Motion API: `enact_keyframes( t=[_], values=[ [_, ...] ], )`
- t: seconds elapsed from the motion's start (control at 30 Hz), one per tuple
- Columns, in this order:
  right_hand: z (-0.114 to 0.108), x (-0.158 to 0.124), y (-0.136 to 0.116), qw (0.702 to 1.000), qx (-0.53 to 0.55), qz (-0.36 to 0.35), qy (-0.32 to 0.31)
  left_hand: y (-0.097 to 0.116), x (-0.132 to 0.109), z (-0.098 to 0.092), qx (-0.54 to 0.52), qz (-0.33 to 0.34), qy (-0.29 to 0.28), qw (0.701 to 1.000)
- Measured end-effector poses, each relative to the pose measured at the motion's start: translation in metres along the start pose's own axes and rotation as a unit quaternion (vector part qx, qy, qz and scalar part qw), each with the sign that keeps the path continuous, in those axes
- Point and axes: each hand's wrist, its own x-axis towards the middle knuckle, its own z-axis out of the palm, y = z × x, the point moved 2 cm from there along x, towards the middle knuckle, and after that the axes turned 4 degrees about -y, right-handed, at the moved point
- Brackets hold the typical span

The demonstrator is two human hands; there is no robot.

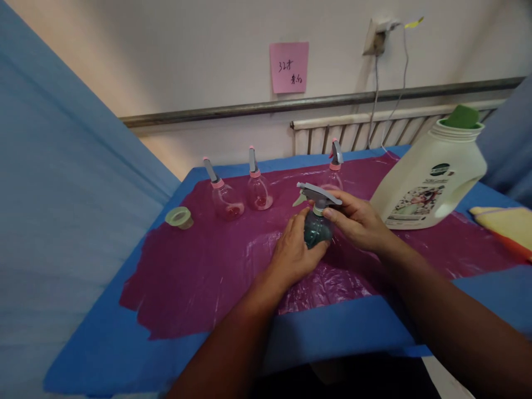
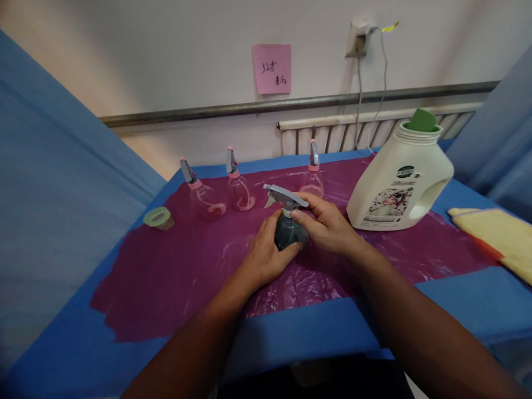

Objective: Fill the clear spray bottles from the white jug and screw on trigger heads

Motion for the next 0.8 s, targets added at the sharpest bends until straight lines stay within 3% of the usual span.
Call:
enact_keyframes(
  t=[0.17,0.33,0.67,0.8],
  values=[
    [0.003,-0.004,0.002,0.998,-0.036,-0.005,0.047,0.003,0.000,-0.003,0.000,0.001,0.003,1.000],
    [0.016,-0.003,0.012,0.994,0.011,-0.002,0.112,0.001,0.000,-0.002,-0.007,0.013,0.017,1.000],
    [0.032,0.004,0.015,0.982,0.081,0.027,0.168,-0.008,0.001,0.004,-0.028,0.144,0.031,0.989],
    [0.035,0.005,0.021,0.980,0.090,0.027,0.178,-0.011,0.002,0.002,-0.038,0.157,0.032,0.986]
  ],
)
